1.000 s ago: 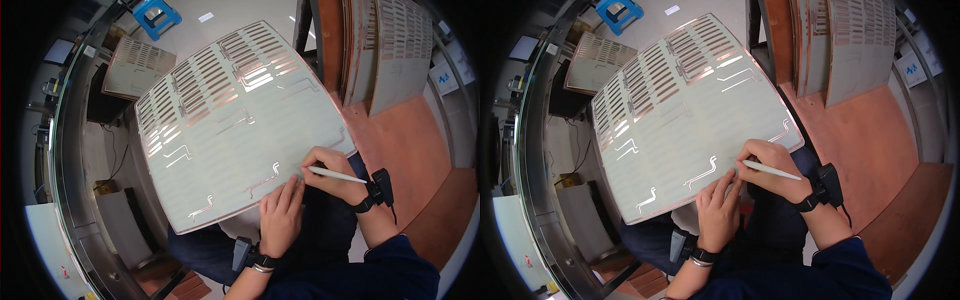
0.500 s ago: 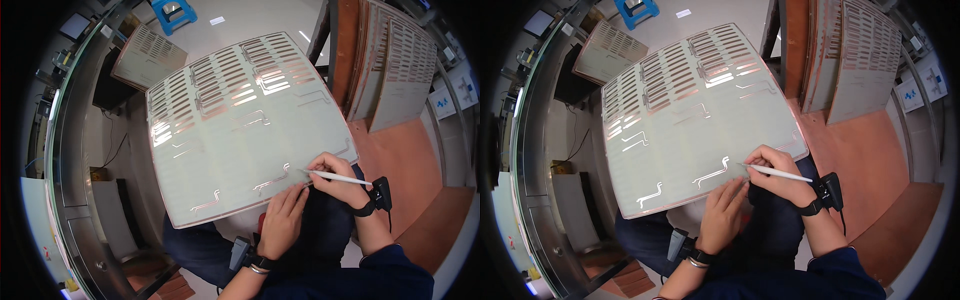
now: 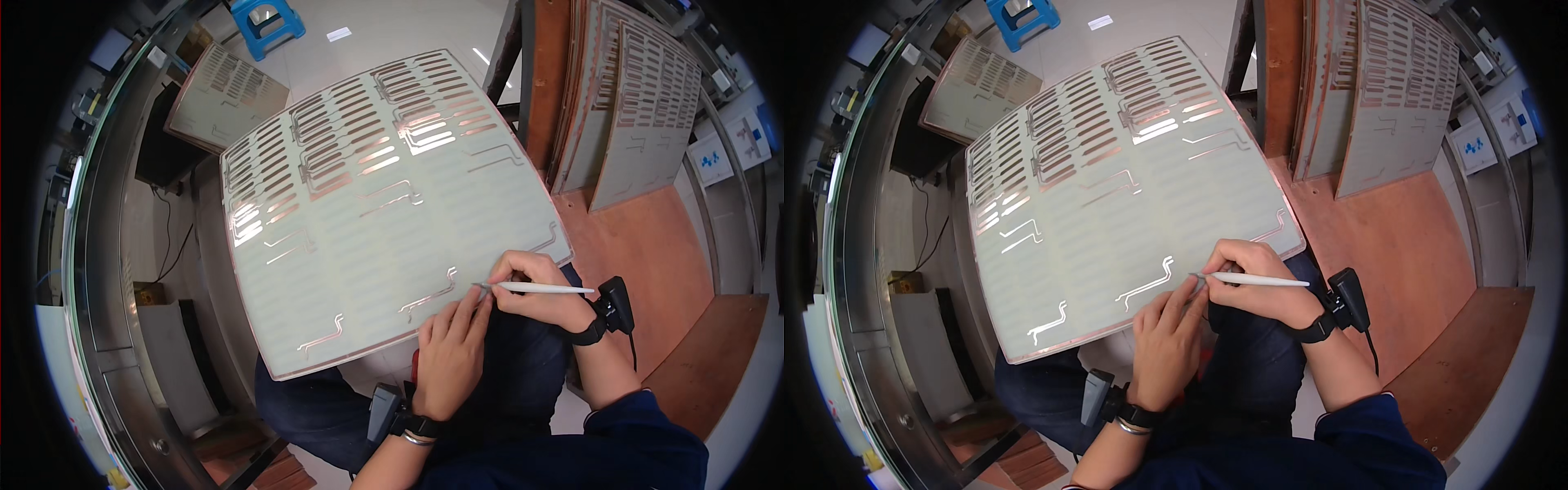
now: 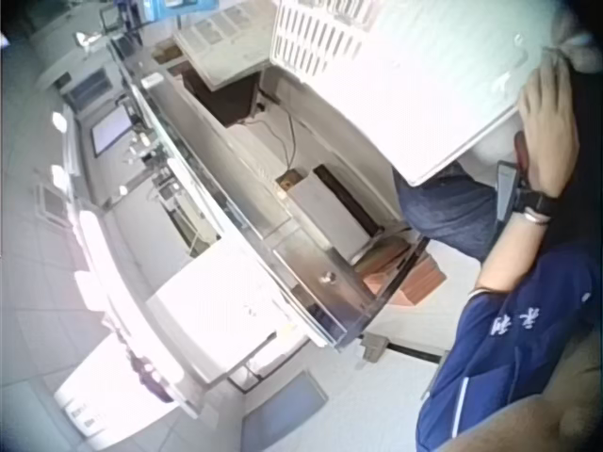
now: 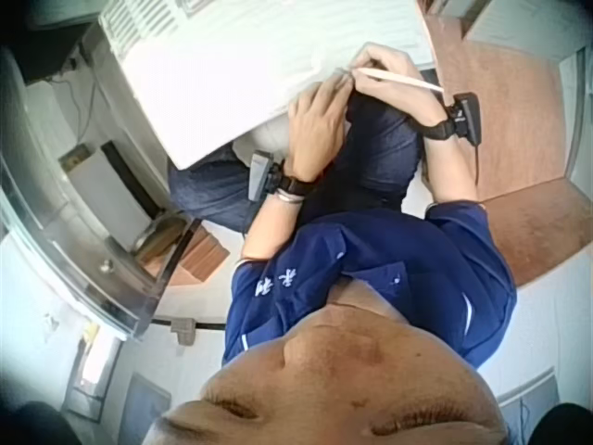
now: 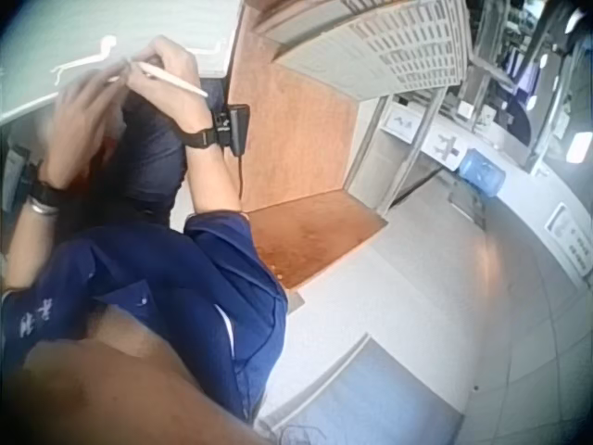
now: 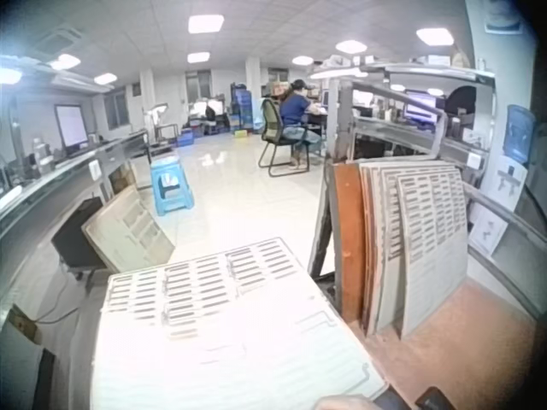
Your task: The recorder is inspecting and marking printed circuit board panels using a white pen.
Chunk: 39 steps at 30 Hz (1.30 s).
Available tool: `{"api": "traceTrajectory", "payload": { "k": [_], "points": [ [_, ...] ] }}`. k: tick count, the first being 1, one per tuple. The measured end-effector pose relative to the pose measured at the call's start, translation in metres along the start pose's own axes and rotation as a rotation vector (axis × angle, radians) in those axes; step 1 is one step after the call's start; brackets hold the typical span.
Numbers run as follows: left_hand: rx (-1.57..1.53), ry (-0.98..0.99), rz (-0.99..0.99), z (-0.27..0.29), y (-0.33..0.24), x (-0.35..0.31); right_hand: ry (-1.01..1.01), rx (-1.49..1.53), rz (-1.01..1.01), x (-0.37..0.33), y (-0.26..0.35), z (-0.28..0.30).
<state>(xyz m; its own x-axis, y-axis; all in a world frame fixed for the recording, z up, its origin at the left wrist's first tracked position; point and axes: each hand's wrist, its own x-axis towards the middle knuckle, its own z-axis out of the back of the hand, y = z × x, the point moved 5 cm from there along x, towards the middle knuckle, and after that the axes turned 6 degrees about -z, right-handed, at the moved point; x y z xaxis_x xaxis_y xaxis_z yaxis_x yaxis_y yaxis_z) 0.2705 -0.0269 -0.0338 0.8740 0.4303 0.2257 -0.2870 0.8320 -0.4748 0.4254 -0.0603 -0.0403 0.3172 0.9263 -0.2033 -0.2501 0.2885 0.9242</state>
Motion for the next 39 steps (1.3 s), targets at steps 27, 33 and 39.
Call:
{"api": "traceTrajectory", "payload": {
  "k": [27, 33, 39],
  "points": [
    [-0.187, -0.085, 0.035, 0.048, 0.054, -0.036, -0.397, 0.314, -0.068, 0.000, 0.012, -0.025],
    [0.341, -0.163, 0.587, 0.130, 0.172, -0.098, -0.290, 0.214, 0.017, 0.013, 0.031, -0.057],
    [0.033, -0.501, 0.775, 0.166, 0.235, -0.169, -0.048, 0.074, 0.111, 0.038, 0.055, -0.123]
  ]
}}
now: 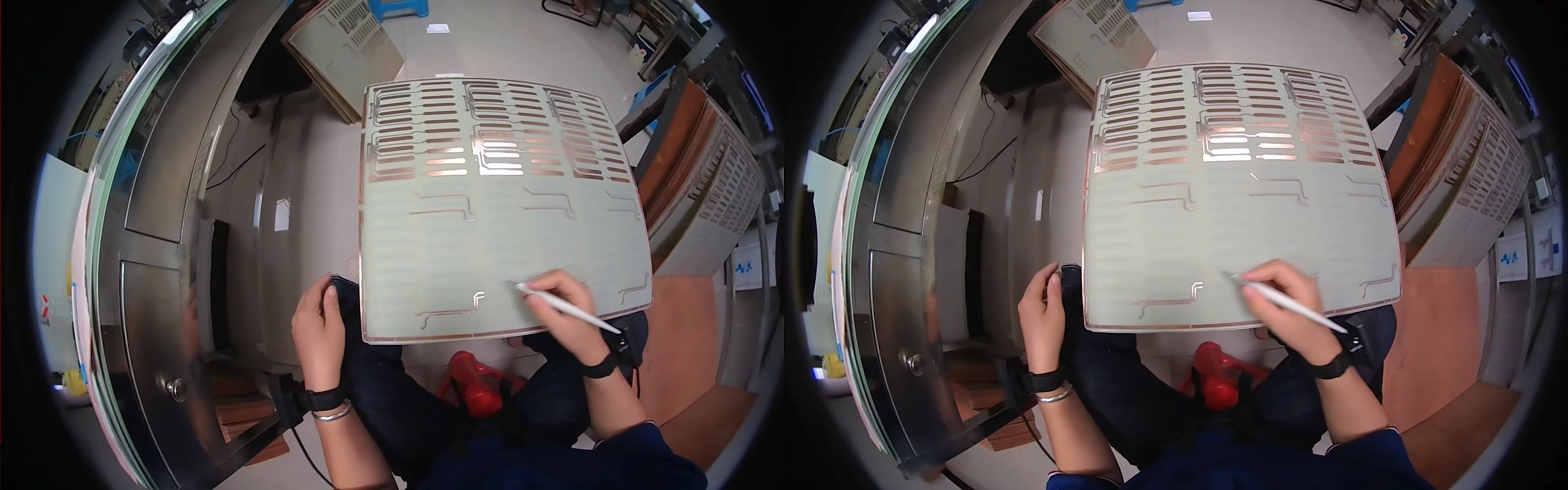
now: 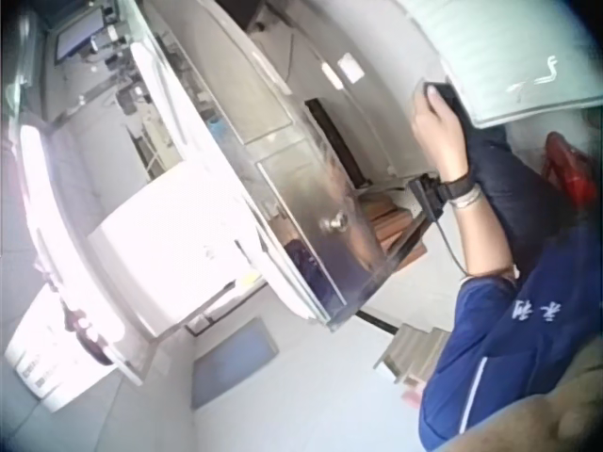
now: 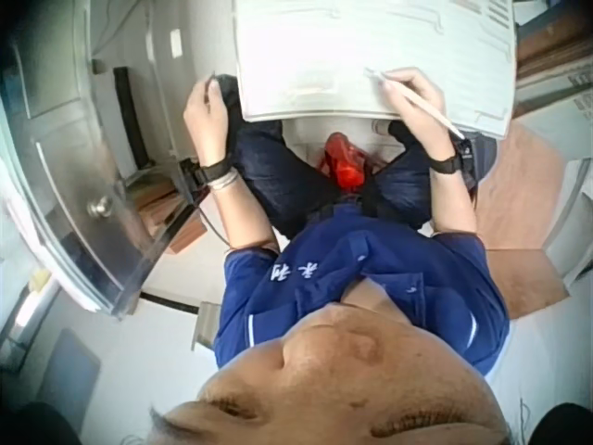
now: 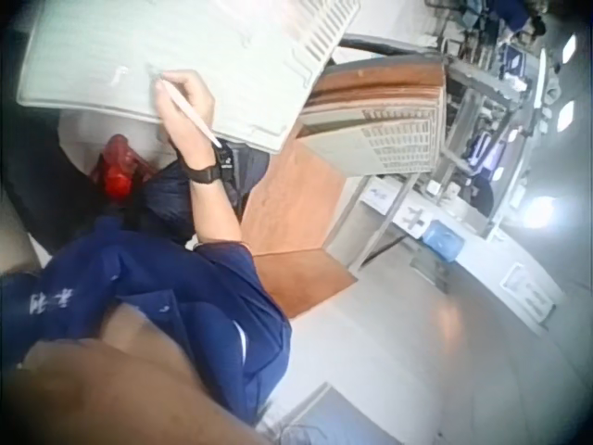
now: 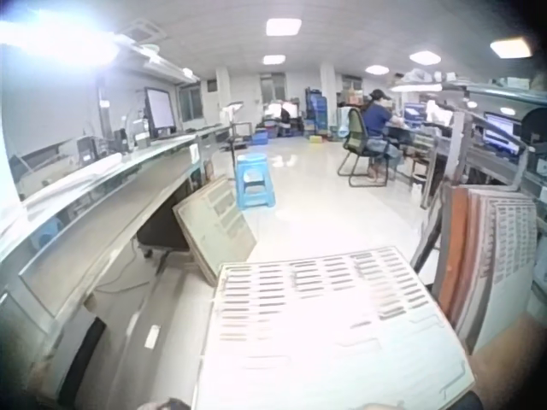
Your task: The recorder is inspecting and marking printed circuit board panels using a white pen.
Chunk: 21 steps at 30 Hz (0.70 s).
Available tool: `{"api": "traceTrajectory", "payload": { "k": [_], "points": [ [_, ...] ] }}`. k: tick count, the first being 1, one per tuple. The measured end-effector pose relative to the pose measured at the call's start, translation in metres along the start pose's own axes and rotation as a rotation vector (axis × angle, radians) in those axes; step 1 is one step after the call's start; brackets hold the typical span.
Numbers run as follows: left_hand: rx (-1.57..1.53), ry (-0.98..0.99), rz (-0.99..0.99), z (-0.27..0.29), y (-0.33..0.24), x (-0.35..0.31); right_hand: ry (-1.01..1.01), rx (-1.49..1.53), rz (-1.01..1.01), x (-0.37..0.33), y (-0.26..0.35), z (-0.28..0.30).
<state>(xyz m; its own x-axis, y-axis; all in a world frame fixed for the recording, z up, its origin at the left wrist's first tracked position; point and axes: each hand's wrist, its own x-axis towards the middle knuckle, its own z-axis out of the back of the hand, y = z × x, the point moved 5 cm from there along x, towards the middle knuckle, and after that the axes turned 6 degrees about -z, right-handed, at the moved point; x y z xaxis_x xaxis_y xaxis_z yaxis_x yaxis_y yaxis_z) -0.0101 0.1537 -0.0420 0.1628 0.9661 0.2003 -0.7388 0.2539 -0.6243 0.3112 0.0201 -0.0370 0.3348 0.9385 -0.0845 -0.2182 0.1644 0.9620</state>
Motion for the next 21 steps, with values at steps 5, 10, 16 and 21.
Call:
{"api": "traceTrajectory", "payload": {
  "k": [5, 10, 16, 21],
  "points": [
    [-0.422, 0.093, 0.116, -0.042, -0.009, -0.001, 0.238, -0.196, 0.091, 0.026, 0.026, -0.059],
    [-0.465, 0.174, 0.234, -0.052, -0.010, -0.001, 0.296, -0.141, 0.040, 0.042, 0.027, -0.082],
    [-0.361, 0.213, 0.205, -0.047, -0.020, 0.002, 0.304, -0.056, -0.011, 0.048, 0.019, -0.083],
    [-0.344, 0.217, 0.203, -0.046, -0.019, 0.002, 0.383, -0.068, -0.094, 0.050, 0.018, -0.083]
  ]
}}
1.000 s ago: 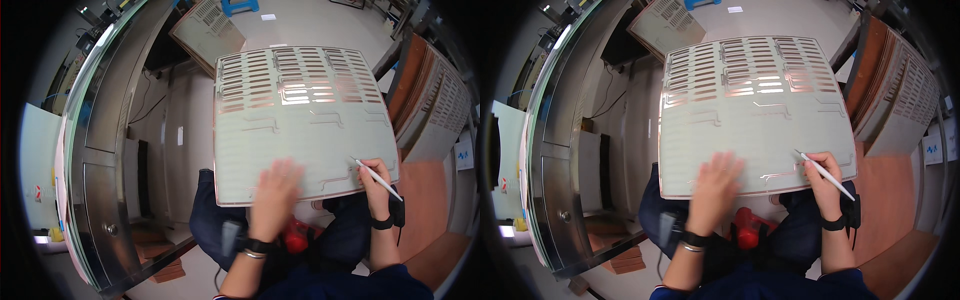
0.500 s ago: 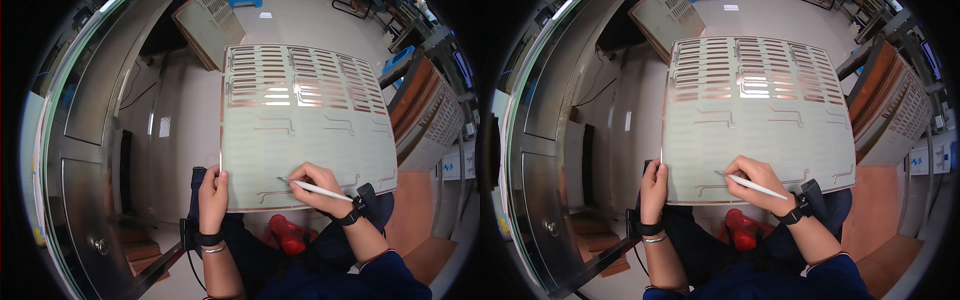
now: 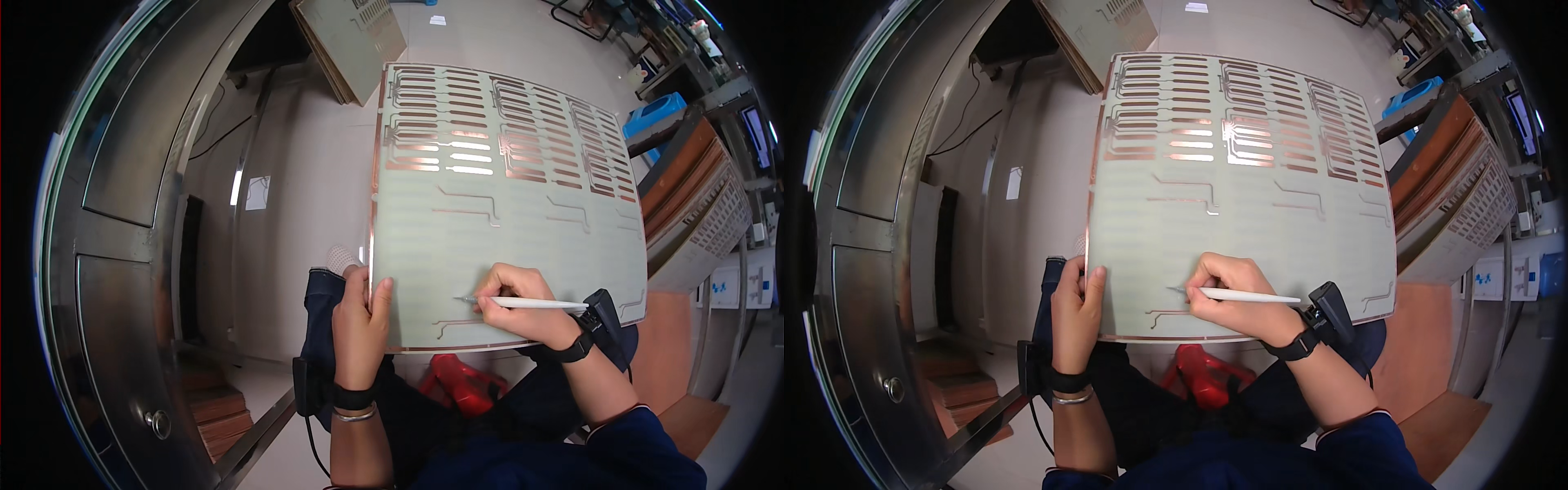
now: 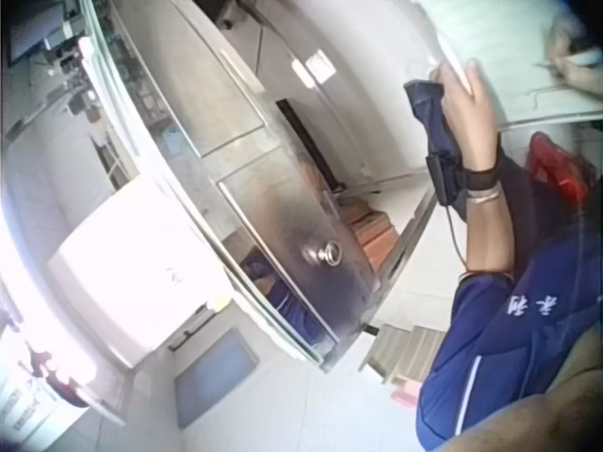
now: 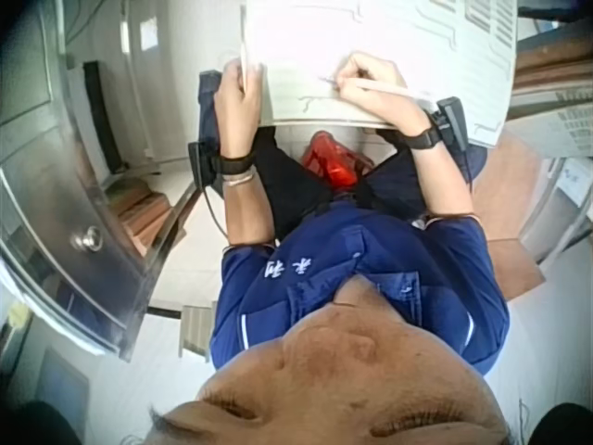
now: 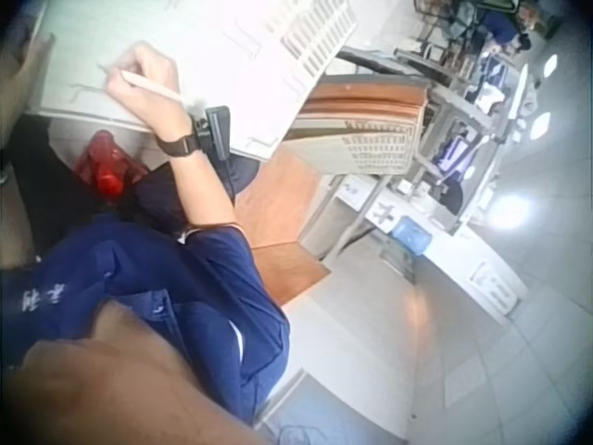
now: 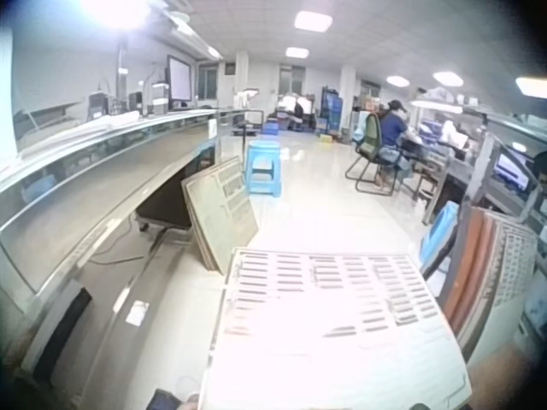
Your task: The recorder is inspecting and marking printed circuit board panels using a white pen.
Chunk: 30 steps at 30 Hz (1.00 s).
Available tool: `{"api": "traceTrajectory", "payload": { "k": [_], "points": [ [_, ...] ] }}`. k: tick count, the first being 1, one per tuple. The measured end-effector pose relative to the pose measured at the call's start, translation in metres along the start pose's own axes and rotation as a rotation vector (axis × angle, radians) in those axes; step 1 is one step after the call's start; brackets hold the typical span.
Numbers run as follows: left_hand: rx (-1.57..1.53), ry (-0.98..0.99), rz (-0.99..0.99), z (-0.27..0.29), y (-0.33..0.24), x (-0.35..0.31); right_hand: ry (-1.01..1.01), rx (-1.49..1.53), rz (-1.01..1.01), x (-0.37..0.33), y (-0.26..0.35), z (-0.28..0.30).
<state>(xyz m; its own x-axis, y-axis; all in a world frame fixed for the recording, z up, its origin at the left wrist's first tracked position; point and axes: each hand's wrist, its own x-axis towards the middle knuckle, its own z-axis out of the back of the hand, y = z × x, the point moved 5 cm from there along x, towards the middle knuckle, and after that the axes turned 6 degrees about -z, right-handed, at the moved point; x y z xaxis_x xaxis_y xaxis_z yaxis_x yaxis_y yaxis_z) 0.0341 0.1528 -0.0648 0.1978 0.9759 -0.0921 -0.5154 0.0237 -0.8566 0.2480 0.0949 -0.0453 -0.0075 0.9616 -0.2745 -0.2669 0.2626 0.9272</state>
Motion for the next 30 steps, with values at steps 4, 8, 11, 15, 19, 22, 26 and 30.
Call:
{"api": "traceTrajectory", "payload": {
  "k": [4, 8, 11, 15, 19, 22, 26, 30],
  "points": [
    [0.009, -0.002, -0.023, 0.000, 0.000, 0.000, -0.011, 0.093, -0.012, 0.005, -0.004, -0.002],
    [0.024, -0.008, -0.034, -0.001, -0.003, 0.001, -0.028, 0.079, 0.003, 0.003, -0.001, 0.000],
    [0.027, 0.002, -0.020, 0.000, -0.001, 0.000, 0.035, 0.022, -0.025, 0.002, -0.002, 0.002],
    [-0.050, -0.068, -0.043, -0.003, 0.003, 0.000, 0.037, 0.009, 0.002, 0.004, 0.000, 0.000],
    [-0.052, -0.071, -0.056, -0.003, 0.003, -0.001, 0.032, 0.029, -0.032, 0.001, -0.001, -0.001],
    [-0.038, -0.057, -0.038, -0.003, 0.004, 0.000, 0.064, -0.034, -0.020, 0.004, 0.004, 0.001],
    [-0.035, -0.054, -0.049, -0.003, 0.007, 0.000, 0.139, -0.099, -0.103, 0.005, 0.007, 0.002],
    [-0.058, -0.066, -0.074, -0.003, 0.007, -0.001, 0.161, -0.068, -0.074, 0.001, 0.003, 0.001]
  ]
}}
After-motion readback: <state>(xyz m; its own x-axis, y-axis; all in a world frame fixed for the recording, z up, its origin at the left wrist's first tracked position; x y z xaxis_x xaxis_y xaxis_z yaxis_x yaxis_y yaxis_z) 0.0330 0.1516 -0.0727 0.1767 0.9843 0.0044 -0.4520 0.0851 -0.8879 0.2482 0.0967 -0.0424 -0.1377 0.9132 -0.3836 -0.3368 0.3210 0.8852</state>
